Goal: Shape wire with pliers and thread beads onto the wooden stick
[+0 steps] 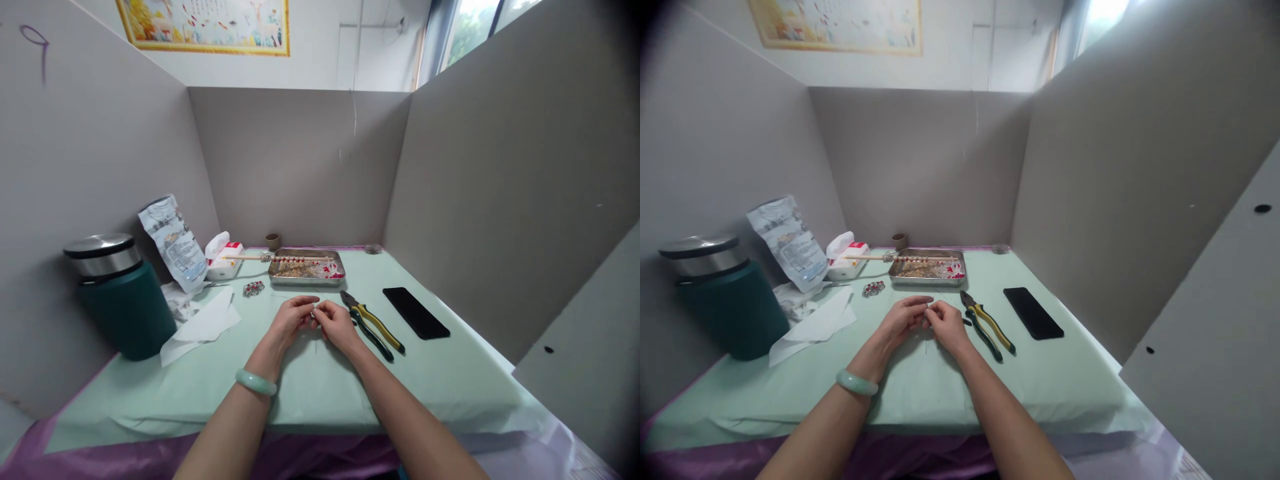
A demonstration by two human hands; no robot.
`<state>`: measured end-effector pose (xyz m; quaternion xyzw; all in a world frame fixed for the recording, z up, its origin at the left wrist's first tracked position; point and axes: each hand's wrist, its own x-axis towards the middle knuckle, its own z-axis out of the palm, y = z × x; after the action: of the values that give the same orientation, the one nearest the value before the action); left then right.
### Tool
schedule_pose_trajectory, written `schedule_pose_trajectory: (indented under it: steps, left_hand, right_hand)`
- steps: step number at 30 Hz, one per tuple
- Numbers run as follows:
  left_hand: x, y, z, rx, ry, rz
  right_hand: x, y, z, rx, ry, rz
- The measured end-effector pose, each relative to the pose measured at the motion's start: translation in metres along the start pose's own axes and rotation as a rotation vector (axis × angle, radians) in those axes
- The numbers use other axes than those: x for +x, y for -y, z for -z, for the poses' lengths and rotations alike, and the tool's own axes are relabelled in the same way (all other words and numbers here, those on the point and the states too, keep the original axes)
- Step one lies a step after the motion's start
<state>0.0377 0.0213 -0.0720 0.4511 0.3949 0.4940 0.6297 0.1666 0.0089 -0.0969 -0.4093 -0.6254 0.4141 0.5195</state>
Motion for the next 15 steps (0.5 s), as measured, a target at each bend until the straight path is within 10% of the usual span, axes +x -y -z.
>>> schedule_pose_trajectory:
  steps: [15]
  left_hand:
    - [0.0014,0.0025,0.002,-0.035,-0.025,-0.012]
  right_hand:
    - [0.0016,0.0016,0.0006,0.005,-0.054,0.007]
